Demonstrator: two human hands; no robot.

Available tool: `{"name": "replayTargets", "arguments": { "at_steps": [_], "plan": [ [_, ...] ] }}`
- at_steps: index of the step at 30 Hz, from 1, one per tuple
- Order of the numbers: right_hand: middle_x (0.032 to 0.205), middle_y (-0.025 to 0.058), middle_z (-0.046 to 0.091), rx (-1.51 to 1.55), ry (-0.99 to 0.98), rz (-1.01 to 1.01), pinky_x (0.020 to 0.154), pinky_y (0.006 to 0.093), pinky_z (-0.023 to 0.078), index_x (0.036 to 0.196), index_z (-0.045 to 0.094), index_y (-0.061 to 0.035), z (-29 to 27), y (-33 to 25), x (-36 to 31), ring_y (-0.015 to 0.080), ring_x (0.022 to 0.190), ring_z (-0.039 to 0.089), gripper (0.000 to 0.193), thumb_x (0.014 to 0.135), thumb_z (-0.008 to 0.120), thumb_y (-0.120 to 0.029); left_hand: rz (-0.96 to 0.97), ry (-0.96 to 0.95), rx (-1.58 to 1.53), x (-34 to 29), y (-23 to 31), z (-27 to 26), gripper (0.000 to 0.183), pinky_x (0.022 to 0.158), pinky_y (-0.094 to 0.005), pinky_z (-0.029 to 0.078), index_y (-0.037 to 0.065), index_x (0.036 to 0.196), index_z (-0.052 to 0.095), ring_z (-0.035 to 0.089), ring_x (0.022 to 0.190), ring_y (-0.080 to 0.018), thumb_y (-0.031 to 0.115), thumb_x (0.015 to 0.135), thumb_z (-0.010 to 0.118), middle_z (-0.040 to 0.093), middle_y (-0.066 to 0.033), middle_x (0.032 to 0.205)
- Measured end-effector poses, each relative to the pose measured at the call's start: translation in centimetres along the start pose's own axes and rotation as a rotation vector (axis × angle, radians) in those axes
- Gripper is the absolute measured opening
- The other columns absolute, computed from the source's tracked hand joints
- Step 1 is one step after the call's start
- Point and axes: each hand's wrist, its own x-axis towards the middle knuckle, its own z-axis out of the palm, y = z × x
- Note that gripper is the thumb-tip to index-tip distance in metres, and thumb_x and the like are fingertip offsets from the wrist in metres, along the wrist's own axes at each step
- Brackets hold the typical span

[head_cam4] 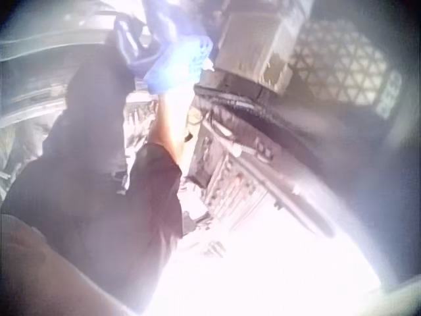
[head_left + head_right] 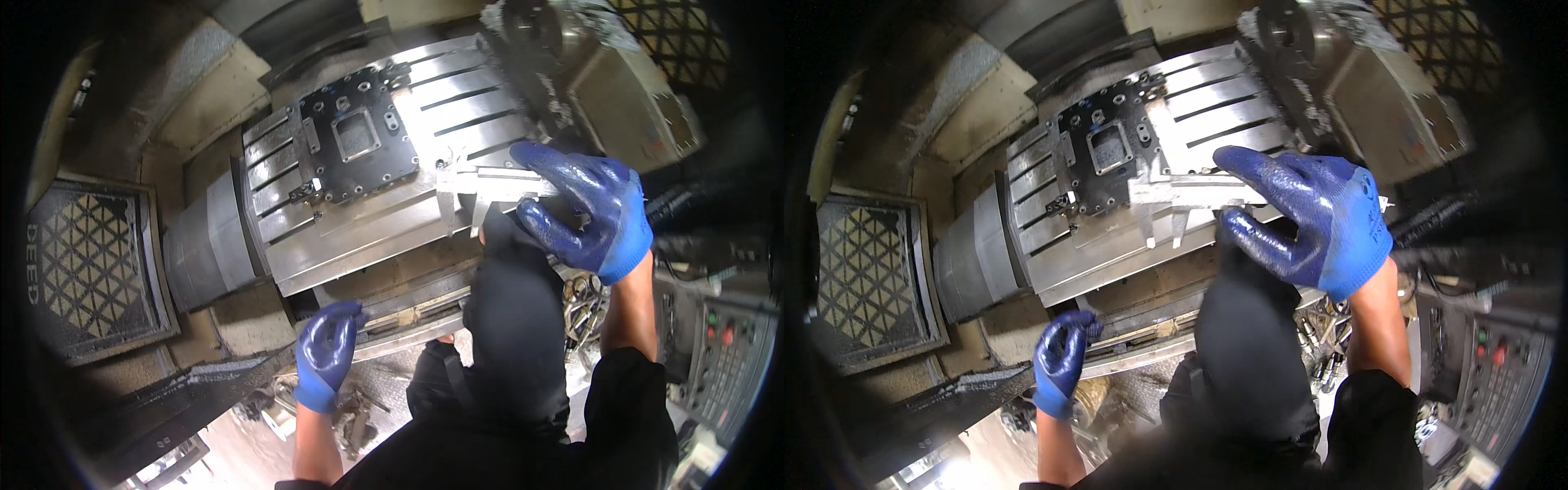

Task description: The person operates a machine control panel, then uses a caliper to measure features on a metal plate inside a machine and on another metal part on a low work surface.

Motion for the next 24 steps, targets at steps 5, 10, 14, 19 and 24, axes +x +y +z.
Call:
{"name": "replayTargets", "arguments": {
  "at_steps": [5,10,14,19,24],
  "plan": [
    [0.1,0.0162,0.076,-0.202,-0.038,0.017,0.066,0.038,0.056,0.121,0.072,-0.0018,-9.1,-9.2,-6.5,0.0327,0.077,0.073,0.053,0.071,0.084,-0.011,0.287,-0.305,-0.173,-2.4,12.0,6.6,0.043,0.098,-0.0322,0.053,-0.004,0.137,0.058,0.07,0.108,-0.0201,-0.004,0.095,0.066,0.069,-0.0149,0.124],
    [0.085,0.0127,0.075,-0.277,0.001,0.032,0.06,0.0384,0.052,0.122,0.073,-0.0023,-14.3,-14.8,-11.6,0.0325,0.069,0.07,0.055,0.069,0.084,-0.014,0.484,-0.496,-0.091,-7.9,16.2,10.1,0.036,0.087,-0.0292,0.056,-0.008,0.125,0.064,0.071,0.097,-0.015,-0.008,0.09,0.072,0.072,-0.012,0.108],
    [0.072,0.0059,0.065,-0.322,0.121,0.146,0.054,0.04,0.049,0.124,0.071,-0.0134,-15.7,-15.5,-15.9,0.028,0.061,0.065,0.048,0.079,0.081,-0.029,0.229,-0.619,-0.203,-10.5,19.4,13.7,0.023,0.082,-0.028,0.056,-0.009,0.116,0.067,0.071,0.094,-0.0139,-0.005,0.093,0.068,0.073,-0.011,0.101],
    [0.072,0.0056,0.065,-0.313,0.203,0.305,0.054,0.0388,0.049,0.121,0.071,-0.0123,-17.7,-16.5,-22.1,0.027,0.062,0.066,0.045,0.08,0.08,-0.029,0.278,-0.858,-0.029,-11.8,20.4,17.3,0.023,0.082,-0.0269,0.053,-0.006,0.117,0.069,0.068,0.09,-0.0113,-0.003,0.095,0.065,0.074,-0.0082,0.1],
    [0.077,0.005,0.068,-0.411,0.292,0.47,0.055,0.039,0.049,0.121,0.071,-0.015,-17.6,-17.5,-29.2,0.0253,0.062,0.066,0.044,0.082,0.079,-0.032,0.4,-0.882,0.162,-14.3,19.1,23.1,0.018,0.082,-0.028,0.053,-0.005,0.111,0.067,0.067,0.09,-0.0129,0.0,0.094,0.067,0.072,-0.0084,0.097]
  ]
}}
